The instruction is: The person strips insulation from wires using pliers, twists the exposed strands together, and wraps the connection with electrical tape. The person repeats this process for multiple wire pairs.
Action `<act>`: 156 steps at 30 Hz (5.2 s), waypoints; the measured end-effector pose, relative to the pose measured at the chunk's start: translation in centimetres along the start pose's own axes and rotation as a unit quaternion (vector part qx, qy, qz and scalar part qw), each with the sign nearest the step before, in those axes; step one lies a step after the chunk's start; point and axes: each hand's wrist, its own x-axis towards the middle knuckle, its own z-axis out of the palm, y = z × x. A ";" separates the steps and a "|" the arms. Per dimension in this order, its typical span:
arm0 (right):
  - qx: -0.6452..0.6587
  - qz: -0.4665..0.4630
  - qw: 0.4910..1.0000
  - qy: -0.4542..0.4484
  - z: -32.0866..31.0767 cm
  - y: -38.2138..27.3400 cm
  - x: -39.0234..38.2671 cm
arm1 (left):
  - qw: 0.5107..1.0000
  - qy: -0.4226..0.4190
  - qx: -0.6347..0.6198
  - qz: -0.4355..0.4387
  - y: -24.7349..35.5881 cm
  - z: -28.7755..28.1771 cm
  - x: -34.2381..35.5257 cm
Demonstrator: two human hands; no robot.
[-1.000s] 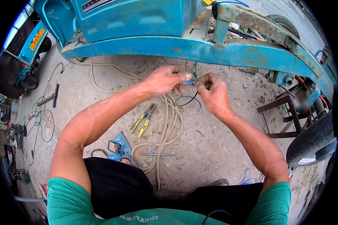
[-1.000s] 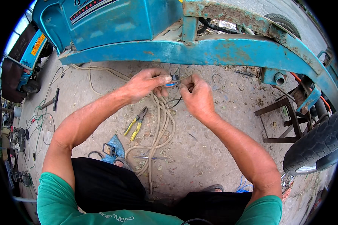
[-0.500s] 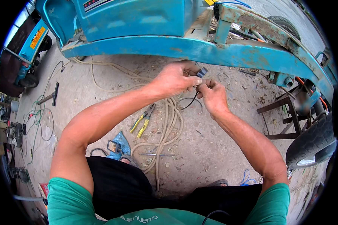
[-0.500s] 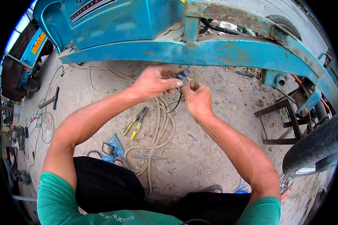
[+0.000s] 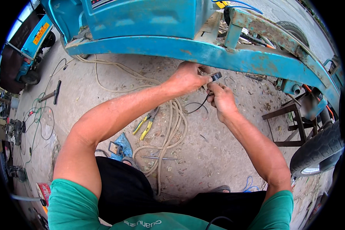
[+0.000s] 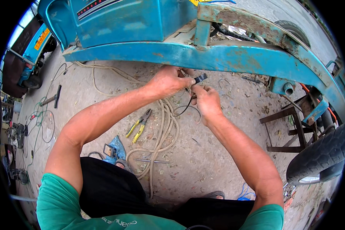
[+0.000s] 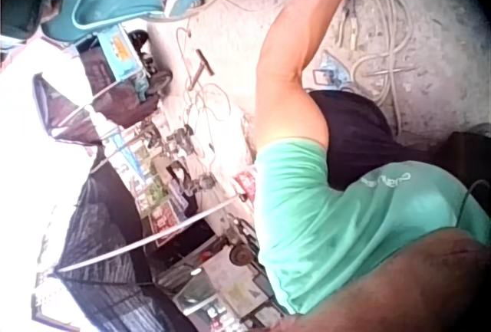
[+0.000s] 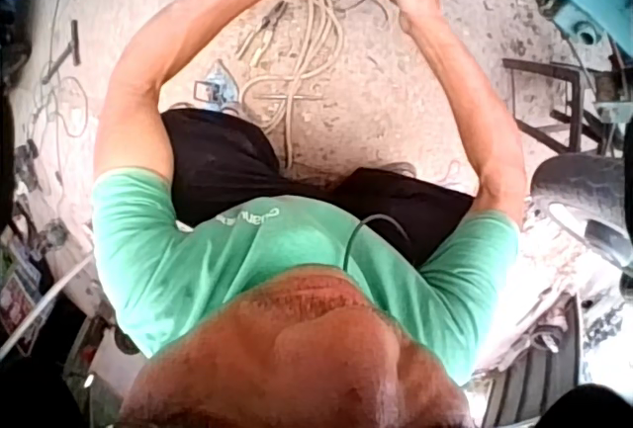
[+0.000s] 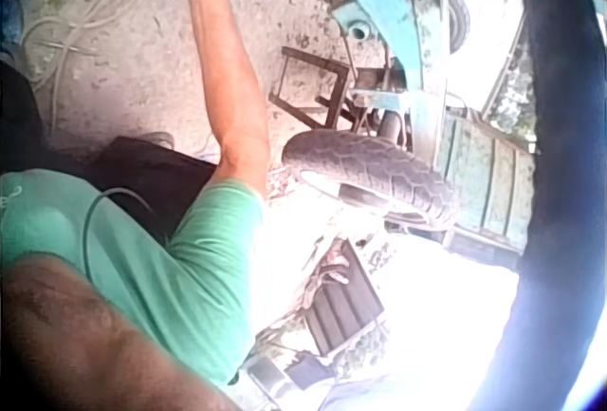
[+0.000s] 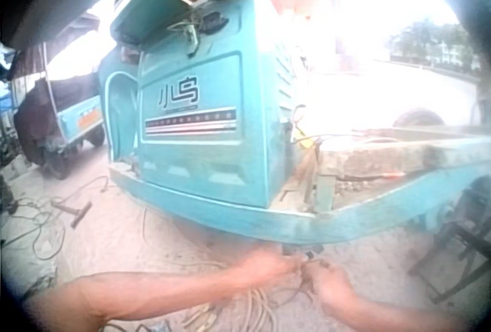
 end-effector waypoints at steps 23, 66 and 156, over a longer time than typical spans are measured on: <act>0.224 0.098 0.956 -0.161 -1.8 -0.5 1.0 | 0.997 -0.005 0.052 -0.051 -0.8 -0.9 -1.3; -0.093 -0.126 0.985 -0.076 -1.3 -1.9 0.1 | 0.982 -0.113 0.154 0.004 0.8 -4.2 -2.6; 0.021 0.079 0.973 -0.214 -0.7 -1.6 1.6 | 0.992 -0.079 0.063 0.076 -1.7 -3.6 -5.6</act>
